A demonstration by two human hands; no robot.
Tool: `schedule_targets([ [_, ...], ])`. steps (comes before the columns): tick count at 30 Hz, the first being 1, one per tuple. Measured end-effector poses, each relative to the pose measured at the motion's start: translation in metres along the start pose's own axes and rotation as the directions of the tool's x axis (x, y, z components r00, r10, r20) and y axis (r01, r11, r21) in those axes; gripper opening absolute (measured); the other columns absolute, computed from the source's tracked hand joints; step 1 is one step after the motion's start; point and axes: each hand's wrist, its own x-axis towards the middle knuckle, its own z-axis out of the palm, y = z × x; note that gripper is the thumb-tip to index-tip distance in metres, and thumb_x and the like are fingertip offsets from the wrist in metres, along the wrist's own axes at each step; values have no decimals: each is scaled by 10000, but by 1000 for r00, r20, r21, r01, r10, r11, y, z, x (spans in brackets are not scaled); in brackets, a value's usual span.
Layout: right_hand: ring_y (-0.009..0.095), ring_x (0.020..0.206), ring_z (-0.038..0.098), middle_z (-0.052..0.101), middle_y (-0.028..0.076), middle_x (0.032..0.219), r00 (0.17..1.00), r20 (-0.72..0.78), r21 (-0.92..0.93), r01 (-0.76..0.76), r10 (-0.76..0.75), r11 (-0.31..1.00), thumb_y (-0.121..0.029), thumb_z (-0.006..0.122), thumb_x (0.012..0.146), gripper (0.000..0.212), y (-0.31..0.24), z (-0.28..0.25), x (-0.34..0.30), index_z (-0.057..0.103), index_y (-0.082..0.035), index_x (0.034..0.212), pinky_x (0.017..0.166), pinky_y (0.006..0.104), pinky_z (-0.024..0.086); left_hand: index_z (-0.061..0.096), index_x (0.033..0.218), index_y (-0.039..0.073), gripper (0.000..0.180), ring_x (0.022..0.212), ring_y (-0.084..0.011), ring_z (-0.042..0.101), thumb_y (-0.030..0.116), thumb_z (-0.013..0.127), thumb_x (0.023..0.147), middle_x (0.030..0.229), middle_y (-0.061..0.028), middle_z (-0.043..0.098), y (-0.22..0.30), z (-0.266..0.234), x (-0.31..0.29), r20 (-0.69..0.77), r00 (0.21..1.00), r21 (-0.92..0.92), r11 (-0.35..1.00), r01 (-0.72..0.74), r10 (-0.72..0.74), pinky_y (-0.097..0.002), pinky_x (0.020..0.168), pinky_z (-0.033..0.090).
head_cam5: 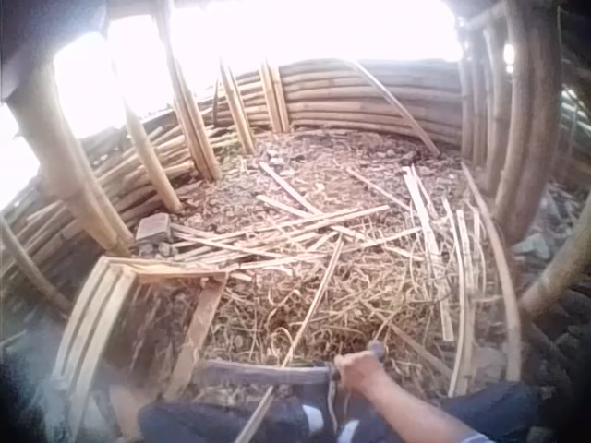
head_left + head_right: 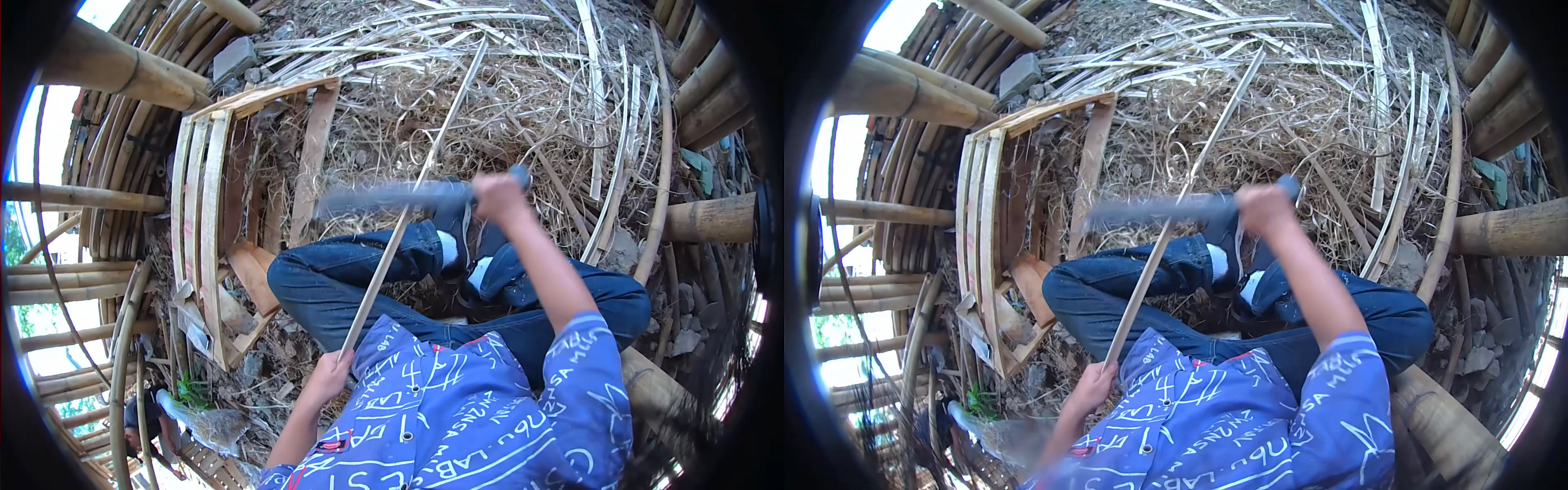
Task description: The person picks up a bamboo strip from the ground and scrapes along its length using a machete.
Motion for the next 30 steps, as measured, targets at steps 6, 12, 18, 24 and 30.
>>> schedule_targets([
  [6,387,915,659,677,243,909,767,123,170,-641,629,748,-194,603,709,285,82,-27,35,683,-6,908,810,467,529,530,724,42,378,553,-54,364,291,465,1002,598,67,420,-18,1,-11,63,993,-11,995,-100,100,-266,482,318],
  [12,367,798,673,676,197,792,934,182,157,-337,309,928,-257,671,685,236,8,-51,-8,660,-64,822,759,465,536,530,735,39,352,599,-49,343,259,468,1003,637,79,409,3,1,3,73,996,-171,984,-42,55,-257,515,310],
  [18,364,745,663,662,191,741,967,224,364,-197,120,910,-285,657,683,242,-46,-36,-38,647,-80,810,701,470,530,518,760,6,333,600,-90,383,240,473,993,630,26,446,11,-1,16,14,993,-87,989,-119,120,-287,538,351],
  [24,377,714,654,647,189,701,970,229,464,-30,-87,885,-307,673,671,265,-93,-52,-63,639,-75,795,678,477,526,524,824,-24,291,655,-361,567,238,514,949,693,-222,584,51,11,8,-196,937,250,938,-239,290,-448,621,437],
  [30,387,685,643,638,188,672,964,219,633,-23,-150,773,-292,679,678,237,-138,-53,-90,647,-80,777,651,478,522,530,866,-13,274,779,-482,584,256,540,920,743,-277,606,65,19,8,-240,914,370,901,-225,326,-536,676,445],
])
